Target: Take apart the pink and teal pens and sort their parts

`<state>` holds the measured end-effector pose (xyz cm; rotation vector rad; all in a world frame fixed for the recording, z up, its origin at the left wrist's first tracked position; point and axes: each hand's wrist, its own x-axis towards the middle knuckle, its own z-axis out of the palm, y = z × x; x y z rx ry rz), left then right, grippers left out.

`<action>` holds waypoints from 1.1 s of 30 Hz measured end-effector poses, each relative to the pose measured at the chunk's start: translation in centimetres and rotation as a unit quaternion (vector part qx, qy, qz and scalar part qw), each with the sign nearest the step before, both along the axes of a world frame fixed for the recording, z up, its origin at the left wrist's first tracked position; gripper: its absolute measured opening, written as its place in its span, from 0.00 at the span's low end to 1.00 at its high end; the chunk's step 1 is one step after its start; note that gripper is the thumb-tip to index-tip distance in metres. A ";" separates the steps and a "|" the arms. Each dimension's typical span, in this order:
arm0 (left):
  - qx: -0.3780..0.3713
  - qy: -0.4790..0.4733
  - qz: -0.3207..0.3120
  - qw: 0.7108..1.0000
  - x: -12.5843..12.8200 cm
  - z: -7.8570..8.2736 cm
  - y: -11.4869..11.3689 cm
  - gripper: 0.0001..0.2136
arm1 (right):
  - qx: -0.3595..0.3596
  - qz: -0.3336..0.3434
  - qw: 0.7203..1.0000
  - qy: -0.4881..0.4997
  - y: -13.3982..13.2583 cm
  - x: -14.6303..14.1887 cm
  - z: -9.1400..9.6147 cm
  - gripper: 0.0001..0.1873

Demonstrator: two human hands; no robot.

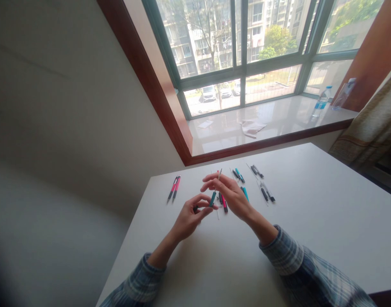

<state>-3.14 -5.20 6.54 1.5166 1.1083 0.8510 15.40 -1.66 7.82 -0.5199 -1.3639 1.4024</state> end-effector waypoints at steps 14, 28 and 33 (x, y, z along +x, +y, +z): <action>-0.014 -0.060 0.064 0.996 0.2 0.7 0.4 0.17 | 0.053 -0.043 0.986 -0.151 -0.3 0.1 -1.1 0.17; -0.139 -0.240 0.175 0.945 -1.1 0.9 1.2 0.10 | 0.057 -0.127 0.978 -0.157 -0.3 -0.3 -1.6 0.14; -0.146 -0.382 0.153 0.900 -1.8 2.0 1.6 0.06 | 0.145 -0.147 0.952 -0.224 -1.1 -0.6 -1.1 0.11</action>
